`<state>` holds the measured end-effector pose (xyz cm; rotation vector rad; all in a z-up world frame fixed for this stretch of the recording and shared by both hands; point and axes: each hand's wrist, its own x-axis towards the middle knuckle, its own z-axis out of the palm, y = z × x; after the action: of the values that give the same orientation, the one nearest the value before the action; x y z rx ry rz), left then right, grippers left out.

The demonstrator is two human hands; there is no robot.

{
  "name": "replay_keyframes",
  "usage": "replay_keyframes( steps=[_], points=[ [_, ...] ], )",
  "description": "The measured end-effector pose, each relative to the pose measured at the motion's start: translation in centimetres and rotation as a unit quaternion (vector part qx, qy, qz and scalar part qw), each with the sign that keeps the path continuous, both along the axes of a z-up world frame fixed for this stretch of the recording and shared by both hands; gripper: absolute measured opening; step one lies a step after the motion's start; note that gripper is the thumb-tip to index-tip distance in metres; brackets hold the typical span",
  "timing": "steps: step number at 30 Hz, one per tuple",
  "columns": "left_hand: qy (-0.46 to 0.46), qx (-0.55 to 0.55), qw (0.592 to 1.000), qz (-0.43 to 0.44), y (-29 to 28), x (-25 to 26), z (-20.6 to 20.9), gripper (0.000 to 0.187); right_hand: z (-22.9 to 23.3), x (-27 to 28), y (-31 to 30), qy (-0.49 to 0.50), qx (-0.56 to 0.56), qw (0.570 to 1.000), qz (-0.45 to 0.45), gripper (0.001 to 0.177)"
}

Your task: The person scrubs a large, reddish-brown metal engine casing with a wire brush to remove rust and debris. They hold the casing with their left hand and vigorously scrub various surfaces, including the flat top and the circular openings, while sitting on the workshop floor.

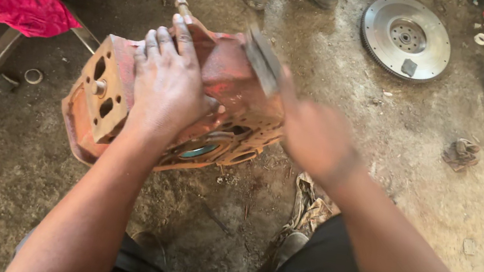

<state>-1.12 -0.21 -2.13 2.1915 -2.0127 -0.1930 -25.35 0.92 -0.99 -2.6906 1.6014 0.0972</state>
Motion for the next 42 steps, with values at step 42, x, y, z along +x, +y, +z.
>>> replay_keyframes(
  steps=[42],
  points=[
    [0.026, -0.022, 0.999, -0.008, -0.5, 0.3, -0.5, 0.136, -3.9, 2.8, -7.2, -0.238, -0.043, 0.968, 0.067, 0.067]
  ],
)
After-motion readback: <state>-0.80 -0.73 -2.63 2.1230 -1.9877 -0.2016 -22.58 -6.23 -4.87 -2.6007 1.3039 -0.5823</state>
